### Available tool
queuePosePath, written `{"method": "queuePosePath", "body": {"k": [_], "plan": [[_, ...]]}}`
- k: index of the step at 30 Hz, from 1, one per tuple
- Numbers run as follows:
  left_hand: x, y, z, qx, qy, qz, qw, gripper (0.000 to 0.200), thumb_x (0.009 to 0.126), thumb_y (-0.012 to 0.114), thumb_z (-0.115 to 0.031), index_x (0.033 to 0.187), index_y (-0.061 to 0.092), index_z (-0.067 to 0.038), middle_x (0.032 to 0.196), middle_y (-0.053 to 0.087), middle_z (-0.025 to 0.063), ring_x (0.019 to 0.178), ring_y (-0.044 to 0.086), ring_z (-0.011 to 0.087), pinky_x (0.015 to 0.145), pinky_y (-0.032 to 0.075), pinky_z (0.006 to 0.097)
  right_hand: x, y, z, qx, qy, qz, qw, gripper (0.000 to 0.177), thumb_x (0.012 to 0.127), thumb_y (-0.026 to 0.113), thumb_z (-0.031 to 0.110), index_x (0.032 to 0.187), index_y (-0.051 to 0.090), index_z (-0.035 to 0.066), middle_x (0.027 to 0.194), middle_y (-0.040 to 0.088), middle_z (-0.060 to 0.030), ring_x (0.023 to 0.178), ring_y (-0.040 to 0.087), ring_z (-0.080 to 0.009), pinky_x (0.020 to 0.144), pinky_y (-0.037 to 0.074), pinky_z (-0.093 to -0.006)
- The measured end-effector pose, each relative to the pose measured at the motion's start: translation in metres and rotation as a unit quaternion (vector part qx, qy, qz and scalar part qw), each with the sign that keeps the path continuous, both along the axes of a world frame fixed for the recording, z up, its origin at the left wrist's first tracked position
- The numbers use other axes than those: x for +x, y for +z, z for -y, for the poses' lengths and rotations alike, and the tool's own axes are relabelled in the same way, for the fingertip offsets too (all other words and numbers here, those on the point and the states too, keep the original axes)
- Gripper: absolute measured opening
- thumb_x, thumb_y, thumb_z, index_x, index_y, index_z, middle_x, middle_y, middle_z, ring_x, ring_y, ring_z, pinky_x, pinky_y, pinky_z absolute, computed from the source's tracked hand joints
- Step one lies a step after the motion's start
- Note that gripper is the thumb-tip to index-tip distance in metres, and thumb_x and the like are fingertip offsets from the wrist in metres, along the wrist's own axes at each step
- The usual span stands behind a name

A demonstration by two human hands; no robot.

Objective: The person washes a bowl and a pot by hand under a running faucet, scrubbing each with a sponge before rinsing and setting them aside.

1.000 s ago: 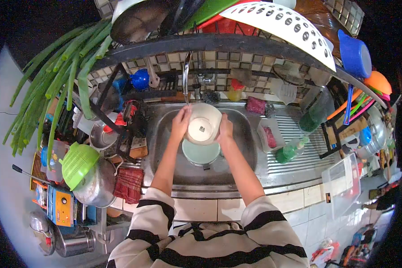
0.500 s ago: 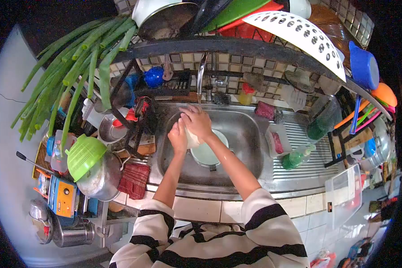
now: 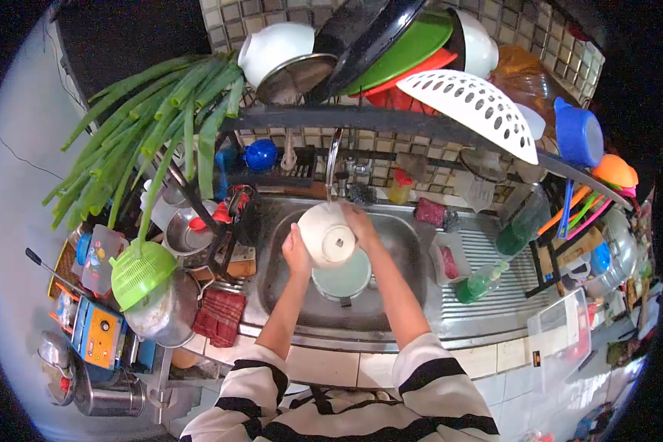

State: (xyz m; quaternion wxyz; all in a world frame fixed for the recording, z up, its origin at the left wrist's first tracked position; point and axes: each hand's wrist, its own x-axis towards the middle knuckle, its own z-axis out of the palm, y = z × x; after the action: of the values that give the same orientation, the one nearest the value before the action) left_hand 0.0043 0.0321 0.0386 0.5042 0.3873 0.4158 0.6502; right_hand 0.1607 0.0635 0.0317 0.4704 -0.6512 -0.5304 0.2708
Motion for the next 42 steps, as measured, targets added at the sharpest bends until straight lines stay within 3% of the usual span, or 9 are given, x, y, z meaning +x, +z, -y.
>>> {"method": "queuePosePath", "body": {"k": [2,6,12,16,22,25,30,35,42], "plan": [[0.005,-0.005,-0.003,-0.013,-0.014,0.132,0.991,0.036,0.089,0.043,-0.031,0.087,0.058,0.002,0.081,0.059,0.0055,0.073,0.055,0.0146,0.066,0.045,0.0272,0.017,-0.007,0.014,-0.153,0.039,-0.361,0.919,0.056,0.081,0.048,0.049,0.104,0.056,-0.001,0.095,0.059,-0.0226,0.084,0.059,-0.0264,0.079,0.045,-0.0343],[0.015,-0.041,-0.033,-0.141,-0.046,0.223,0.963,0.035,0.088,0.041,-0.027,0.101,0.054,0.003,0.098,0.058,0.0125,0.085,0.057,0.0213,0.076,0.045,0.0305,0.013,-0.01,0.034,-0.049,-0.029,-0.451,0.891,0.044,0.084,0.05,0.04,0.097,0.059,-0.001,0.089,0.061,-0.0095,0.075,0.057,-0.0166,0.07,0.046,-0.0307],[0.039,-0.001,-0.047,0.215,-0.217,-0.315,0.898,0.031,0.085,0.044,-0.026,0.094,0.057,0.001,0.093,0.059,0.0144,0.088,0.055,0.0213,0.077,0.042,0.0317,0.004,0.017,0.066,-0.012,-0.219,-0.156,0.963,0.053,0.075,0.056,0.047,0.065,0.06,-0.005,0.061,0.059,-0.0149,0.061,0.054,-0.0191,0.061,0.042,-0.0348],[0.025,0.034,-0.044,-0.002,-0.265,-0.423,0.867,0.033,0.085,0.051,-0.029,0.09,0.06,0.002,0.092,0.06,0.0152,0.088,0.057,0.0206,0.076,0.043,0.0303,0.017,-0.021,0.049,0.003,-0.205,-0.238,0.95,0.053,0.073,0.058,0.048,0.067,0.061,-0.004,0.063,0.06,-0.0149,0.062,0.055,-0.0197,0.061,0.043,-0.035],[-0.022,0.023,-0.014,-0.121,-0.398,0.022,0.909,0.038,0.083,0.056,-0.031,0.105,0.054,-0.001,0.093,0.061,0.0068,0.081,0.058,0.0154,0.074,0.047,0.0288,0.014,-0.017,0.024,-0.039,-0.203,-0.39,0.897,0.044,0.079,0.054,0.039,0.073,0.061,-0.004,0.074,0.061,-0.0181,0.066,0.058,-0.0232,0.064,0.043,-0.038],[-0.024,0.023,-0.007,-0.079,-0.23,0.072,0.967,0.037,0.084,0.054,-0.031,0.101,0.055,0.002,0.093,0.061,0.0087,0.083,0.059,0.0174,0.075,0.047,0.0293,-0.009,0.009,0.017,-0.073,-0.193,-0.165,0.964,0.034,0.081,0.052,0.032,0.079,0.061,-0.001,0.081,0.062,-0.018,0.072,0.06,-0.027,0.064,0.043,-0.0387],[-0.035,0.029,0.001,-0.087,-0.134,0.155,0.975,0.038,0.086,0.051,-0.031,0.103,0.054,0.003,0.097,0.059,0.0105,0.087,0.058,0.0193,0.078,0.047,0.0321,-0.038,0.048,0.012,0.293,0.124,0.089,0.944,0.027,0.084,0.049,0.028,0.098,0.06,0.006,0.095,0.062,-0.0097,0.085,0.058,-0.024,0.075,0.043,-0.0328],[-0.036,0.002,0.007,-0.103,-0.125,0.243,0.956,0.043,0.089,0.043,-0.035,0.112,0.049,0.0,0.11,0.055,0.0109,0.098,0.054,0.0234,0.084,0.044,0.0374,-0.018,0.005,0.007,-0.129,0.027,-0.329,0.935,0.043,0.088,0.045,0.038,0.103,0.056,0.0,0.097,0.061,-0.0114,0.084,0.059,-0.02,0.071,0.049,-0.0311],[-0.03,-0.018,0.022,-0.137,-0.292,0.332,0.887,0.047,0.09,0.035,-0.042,0.121,0.043,-0.007,0.123,0.046,0.0086,0.111,0.045,0.0254,0.094,0.035,0.0418,-0.022,-0.016,0.05,-0.05,-0.03,-0.629,0.775,0.045,0.087,0.042,0.042,0.107,0.051,0.002,0.103,0.058,-0.0115,0.087,0.059,-0.0233,0.076,0.049,-0.0377]]}}
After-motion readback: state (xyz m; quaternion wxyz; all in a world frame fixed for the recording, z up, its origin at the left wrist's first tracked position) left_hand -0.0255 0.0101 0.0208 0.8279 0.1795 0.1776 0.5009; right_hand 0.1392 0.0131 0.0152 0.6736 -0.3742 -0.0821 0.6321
